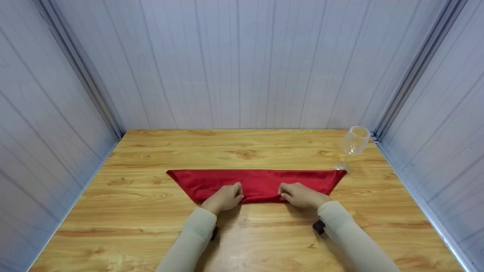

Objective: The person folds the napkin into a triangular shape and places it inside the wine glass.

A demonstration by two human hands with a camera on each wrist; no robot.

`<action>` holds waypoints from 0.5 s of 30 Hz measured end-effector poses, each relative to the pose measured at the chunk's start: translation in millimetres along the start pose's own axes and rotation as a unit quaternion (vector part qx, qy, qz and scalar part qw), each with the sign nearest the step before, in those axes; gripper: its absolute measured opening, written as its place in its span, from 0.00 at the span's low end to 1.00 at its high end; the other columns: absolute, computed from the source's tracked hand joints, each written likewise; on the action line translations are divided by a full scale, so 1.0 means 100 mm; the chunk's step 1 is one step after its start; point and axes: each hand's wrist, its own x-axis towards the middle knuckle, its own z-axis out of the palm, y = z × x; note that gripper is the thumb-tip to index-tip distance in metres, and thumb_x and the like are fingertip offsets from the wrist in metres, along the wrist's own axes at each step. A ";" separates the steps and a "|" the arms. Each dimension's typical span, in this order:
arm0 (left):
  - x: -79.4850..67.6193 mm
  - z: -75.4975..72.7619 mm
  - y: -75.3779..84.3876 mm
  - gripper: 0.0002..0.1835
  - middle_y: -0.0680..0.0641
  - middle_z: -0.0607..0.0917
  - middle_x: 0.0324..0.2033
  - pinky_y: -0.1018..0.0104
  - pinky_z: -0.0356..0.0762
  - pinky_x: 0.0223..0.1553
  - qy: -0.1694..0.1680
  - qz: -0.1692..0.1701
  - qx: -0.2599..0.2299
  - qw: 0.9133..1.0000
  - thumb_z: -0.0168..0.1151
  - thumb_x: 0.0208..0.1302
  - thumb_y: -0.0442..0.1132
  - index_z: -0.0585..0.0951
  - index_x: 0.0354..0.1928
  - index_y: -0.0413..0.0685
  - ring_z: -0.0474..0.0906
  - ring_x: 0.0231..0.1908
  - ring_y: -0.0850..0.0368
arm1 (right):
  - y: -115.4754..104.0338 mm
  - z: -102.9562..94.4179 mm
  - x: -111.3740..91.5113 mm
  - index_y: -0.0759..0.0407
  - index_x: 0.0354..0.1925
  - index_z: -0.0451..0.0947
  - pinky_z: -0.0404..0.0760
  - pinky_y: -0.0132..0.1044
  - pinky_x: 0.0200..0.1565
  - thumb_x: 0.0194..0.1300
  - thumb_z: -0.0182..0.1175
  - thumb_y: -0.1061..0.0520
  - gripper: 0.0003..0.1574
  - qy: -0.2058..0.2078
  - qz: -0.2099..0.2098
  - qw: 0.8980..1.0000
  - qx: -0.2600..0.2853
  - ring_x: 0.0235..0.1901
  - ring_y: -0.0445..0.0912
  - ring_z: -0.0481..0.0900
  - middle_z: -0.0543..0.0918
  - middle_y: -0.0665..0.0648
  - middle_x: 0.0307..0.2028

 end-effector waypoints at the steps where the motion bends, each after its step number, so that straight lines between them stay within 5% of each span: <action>1: 0.00 0.00 0.00 0.06 0.50 0.78 0.29 0.55 0.75 0.43 0.001 0.001 0.001 1.000 0.58 0.73 0.34 0.73 0.36 0.48 0.77 0.37 0.53 | 0.00 0.00 0.00 0.56 0.43 0.74 0.74 0.40 0.40 0.76 0.53 0.60 0.03 0.003 0.002 1.000 0.005 0.31 0.40 0.72 0.78 0.47 0.31; 7: 0.01 0.01 -0.01 0.06 0.51 0.76 0.28 0.56 0.74 0.41 0.003 0.010 0.005 1.000 0.59 0.72 0.35 0.72 0.35 0.48 0.75 0.35 0.55 | -0.04 0.01 0.01 0.55 0.39 0.73 0.73 0.37 0.36 0.73 0.58 0.61 0.03 0.023 0.018 1.000 0.000 0.28 0.39 0.71 0.78 0.45 0.27; 15: 0.00 0.02 -0.05 0.06 0.49 0.74 0.32 0.54 0.72 0.41 0.023 0.026 0.017 0.999 0.61 0.70 0.34 0.75 0.34 0.47 0.72 0.37 0.51 | -0.08 0.03 0.04 0.53 0.31 0.78 0.76 0.41 0.40 0.67 0.64 0.61 0.07 0.063 -0.002 0.993 -0.097 0.35 0.45 0.74 0.75 0.46 0.29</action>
